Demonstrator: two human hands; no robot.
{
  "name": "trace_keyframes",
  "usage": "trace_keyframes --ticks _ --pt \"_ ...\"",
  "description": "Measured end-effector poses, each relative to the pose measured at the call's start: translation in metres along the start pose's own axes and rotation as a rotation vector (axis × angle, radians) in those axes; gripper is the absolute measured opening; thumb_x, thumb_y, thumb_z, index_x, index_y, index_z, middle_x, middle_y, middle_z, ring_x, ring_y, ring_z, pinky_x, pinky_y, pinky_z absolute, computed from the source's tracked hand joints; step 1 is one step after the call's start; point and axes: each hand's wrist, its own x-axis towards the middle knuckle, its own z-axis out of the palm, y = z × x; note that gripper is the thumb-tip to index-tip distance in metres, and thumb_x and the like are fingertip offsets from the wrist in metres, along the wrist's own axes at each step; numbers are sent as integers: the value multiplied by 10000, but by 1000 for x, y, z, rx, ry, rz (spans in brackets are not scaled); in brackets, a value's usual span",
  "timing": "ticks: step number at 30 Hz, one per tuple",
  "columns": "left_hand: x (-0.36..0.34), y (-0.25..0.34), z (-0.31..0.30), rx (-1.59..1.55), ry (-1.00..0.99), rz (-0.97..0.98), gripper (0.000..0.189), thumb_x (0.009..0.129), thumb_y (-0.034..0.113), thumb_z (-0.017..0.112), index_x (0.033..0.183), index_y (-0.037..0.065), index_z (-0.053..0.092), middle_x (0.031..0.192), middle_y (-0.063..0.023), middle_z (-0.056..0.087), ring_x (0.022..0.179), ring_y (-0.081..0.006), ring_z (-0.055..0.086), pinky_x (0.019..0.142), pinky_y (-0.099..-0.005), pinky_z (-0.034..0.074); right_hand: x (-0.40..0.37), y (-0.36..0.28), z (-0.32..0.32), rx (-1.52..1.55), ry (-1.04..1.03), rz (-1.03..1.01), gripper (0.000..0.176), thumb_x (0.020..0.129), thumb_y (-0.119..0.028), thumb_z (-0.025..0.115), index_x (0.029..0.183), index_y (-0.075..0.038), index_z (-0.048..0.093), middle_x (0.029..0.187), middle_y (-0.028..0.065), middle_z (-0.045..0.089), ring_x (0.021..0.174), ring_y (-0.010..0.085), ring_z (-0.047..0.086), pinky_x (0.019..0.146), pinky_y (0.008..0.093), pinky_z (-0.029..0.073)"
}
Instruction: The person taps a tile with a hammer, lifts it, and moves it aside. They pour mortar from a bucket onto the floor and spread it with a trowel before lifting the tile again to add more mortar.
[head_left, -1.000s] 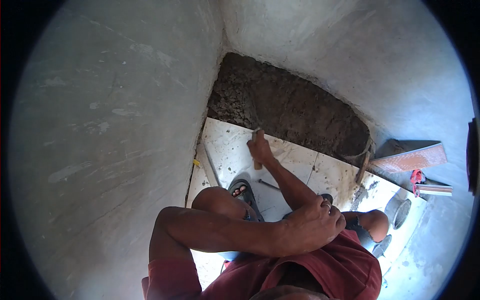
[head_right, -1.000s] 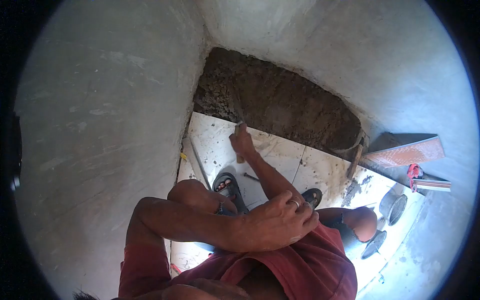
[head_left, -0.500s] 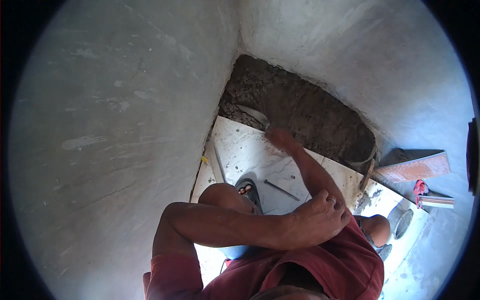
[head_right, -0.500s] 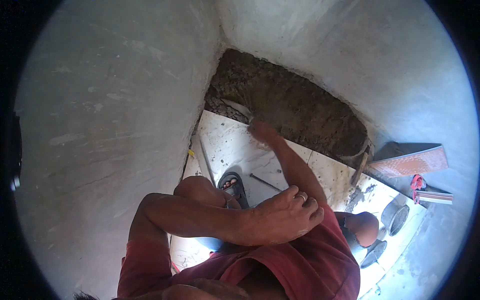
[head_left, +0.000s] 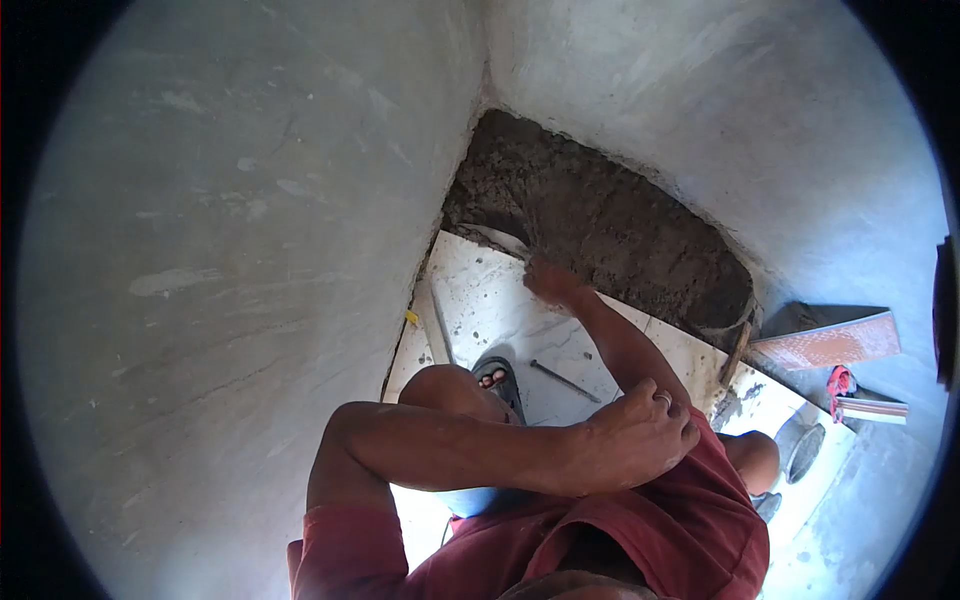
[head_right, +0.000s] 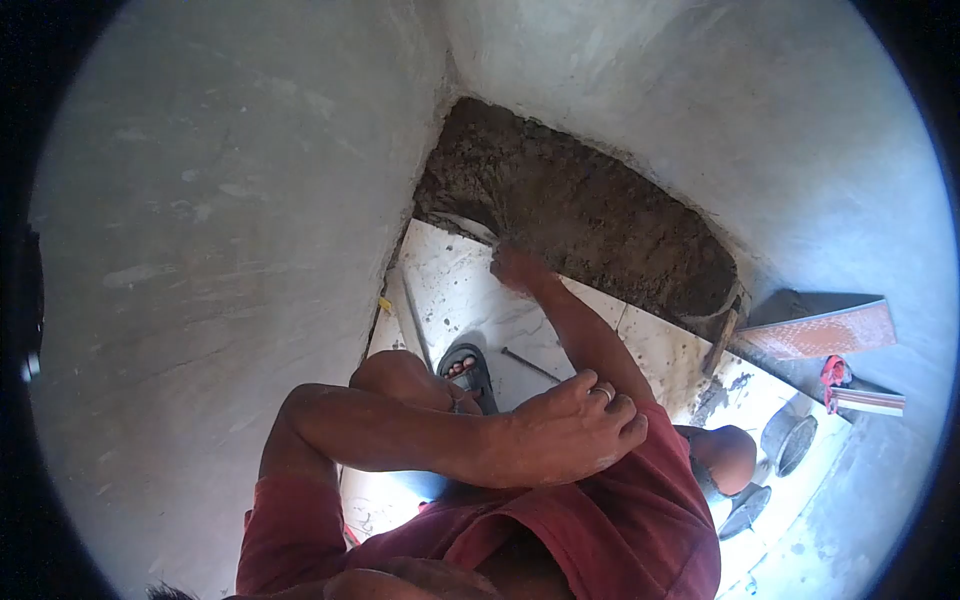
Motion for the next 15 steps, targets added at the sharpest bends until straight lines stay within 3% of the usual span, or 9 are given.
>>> trace_keyframes --ticks 2,3,5,9,11,15 --pt "2 -1 3 -14 -4 -20 239 774 173 523 944 11 571 850 -101 596 737 -197 595 629 -316 421 10 -3 -13 41 -210 49 400 865 -295 438 1089 31 497 1002 285 589 912 436 578 822 502 451" --pt "1 1 2 -21 -8 -21 239 774 173 523 944 11 571 850 -101 596 737 -197 595 629 -316 421 6 -8 -15 46 -215 53 400 865 -295 438 1089 31 497 1002 285 589 912 436 578 822 502 451" --pt "-1 2 0 -16 15 -20 242 777 170 522 952 9 568 852 -101 595 744 -198 597 636 -319 421 5 -15 -16 120 -23 82 382 863 -289 440 1060 30 517 1044 279 577 931 415 579 798 484 475" --pt "2 0 3 -6 -39 -16 249 781 176 523 959 8 566 855 -99 594 741 -196 594 637 -317 419 2 -12 -8 -107 -40 -139 380 861 -293 451 1058 25 519 1039 282 576 944 420 572 788 481 472" --pt "1 0 1 -26 -28 -17 256 782 184 527 964 9 566 857 -98 593 737 -195 590 628 -316 416 2 -15 -16 91 -84 28 393 862 -307 455 1058 28 516 994 282 590 945 429 567 809 491 454" --pt "-1 0 0 -35 -31 -32 259 784 189 529 964 8 566 854 -96 592 734 -193 588 620 -317 414 -6 -34 -37 192 -36 97 414 856 -322 464 1082 21 513 992 275 594 943 430 569 818 491 452"
